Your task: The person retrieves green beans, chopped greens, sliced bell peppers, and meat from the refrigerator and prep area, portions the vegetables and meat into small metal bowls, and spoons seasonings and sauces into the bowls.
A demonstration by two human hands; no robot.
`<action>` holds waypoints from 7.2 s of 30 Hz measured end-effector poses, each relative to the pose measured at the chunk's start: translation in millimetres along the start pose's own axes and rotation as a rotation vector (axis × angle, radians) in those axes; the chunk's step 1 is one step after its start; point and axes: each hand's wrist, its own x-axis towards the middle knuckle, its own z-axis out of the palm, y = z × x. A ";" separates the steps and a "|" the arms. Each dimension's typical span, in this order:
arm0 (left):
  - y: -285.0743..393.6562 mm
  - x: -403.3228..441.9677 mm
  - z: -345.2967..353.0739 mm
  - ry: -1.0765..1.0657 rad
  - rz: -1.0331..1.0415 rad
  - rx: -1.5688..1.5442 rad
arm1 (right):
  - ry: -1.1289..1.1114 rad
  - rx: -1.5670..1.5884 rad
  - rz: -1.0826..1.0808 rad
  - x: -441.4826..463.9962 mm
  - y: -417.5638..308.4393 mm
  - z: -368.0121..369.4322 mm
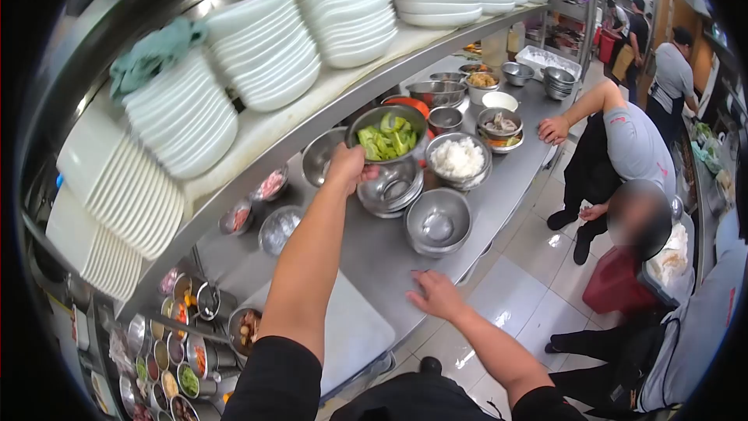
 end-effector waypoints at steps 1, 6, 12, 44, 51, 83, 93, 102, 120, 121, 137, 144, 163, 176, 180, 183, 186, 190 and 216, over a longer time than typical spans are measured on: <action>2.7 22.1 10.3 -0.002 -0.009 -0.026 | 0.016 -0.038 -0.017 -0.7 2.8 3.7; 2.5 133.8 31.4 0.021 -0.025 -0.007 | 0.045 -0.110 -0.005 0.4 6.9 10.1; 3.7 170.5 54.4 0.091 0.003 -0.028 | 0.064 -0.120 -0.016 4.6 11.7 8.5; 35.1 173.2 29.5 0.120 0.035 0.323 | -0.739 0.548 0.208 101.2 45.0 -189.8; 21.5 171.3 49.2 0.108 -0.073 0.231 | -0.013 0.151 -0.002 303.6 119.4 -199.1; -28.9 197.0 39.5 -0.031 -0.042 -0.029 | -0.132 -0.266 -0.172 475.8 182.0 -139.6; -21.0 192.7 37.9 -0.047 -0.056 -0.050 | -0.105 -0.312 -0.317 479.1 140.7 -113.0; -33.0 197.6 45.2 -0.044 0.022 -0.042 | -0.077 -0.535 -0.251 497.8 120.2 -67.0; -24.0 190.4 40.4 -0.044 -0.050 -0.087 | 0.197 -0.460 -0.264 508.5 142.9 -89.7; -19.2 188.3 38.6 -0.065 -0.073 -0.091 | 0.247 -0.441 -0.254 508.3 146.3 -93.2; 13.5 182.3 41.4 0.090 -0.133 0.155 | 0.538 1.097 0.451 414.2 173.1 -201.8; 15.5 204.4 61.5 0.093 0.104 0.080 | 0.645 1.234 0.467 361.3 164.6 -204.5; -28.3 138.6 512.3 -0.533 -0.254 -0.467 | 0.753 0.922 0.376 132.4 117.4 -301.3; -75.7 165.0 563.5 -0.314 -0.044 -0.255 | 0.565 0.785 0.394 99.1 136.2 -325.6; -50.1 107.3 507.5 -0.261 0.167 -0.229 | 0.480 0.828 0.262 118.0 130.0 -321.9; -8.0 44.2 383.6 -0.120 0.450 -0.084 | 0.288 0.847 0.141 116.7 156.0 -316.8; 19.1 -29.9 226.1 -0.135 0.508 -0.039 | 0.247 0.902 0.017 134.0 165.5 -299.2; -52.6 -135.7 24.5 0.691 0.364 0.659 | 0.233 1.000 0.046 143.3 155.3 -297.6; -7.3 -60.2 -16.9 0.106 0.160 0.042 | 0.480 0.741 0.369 60.6 121.3 -287.5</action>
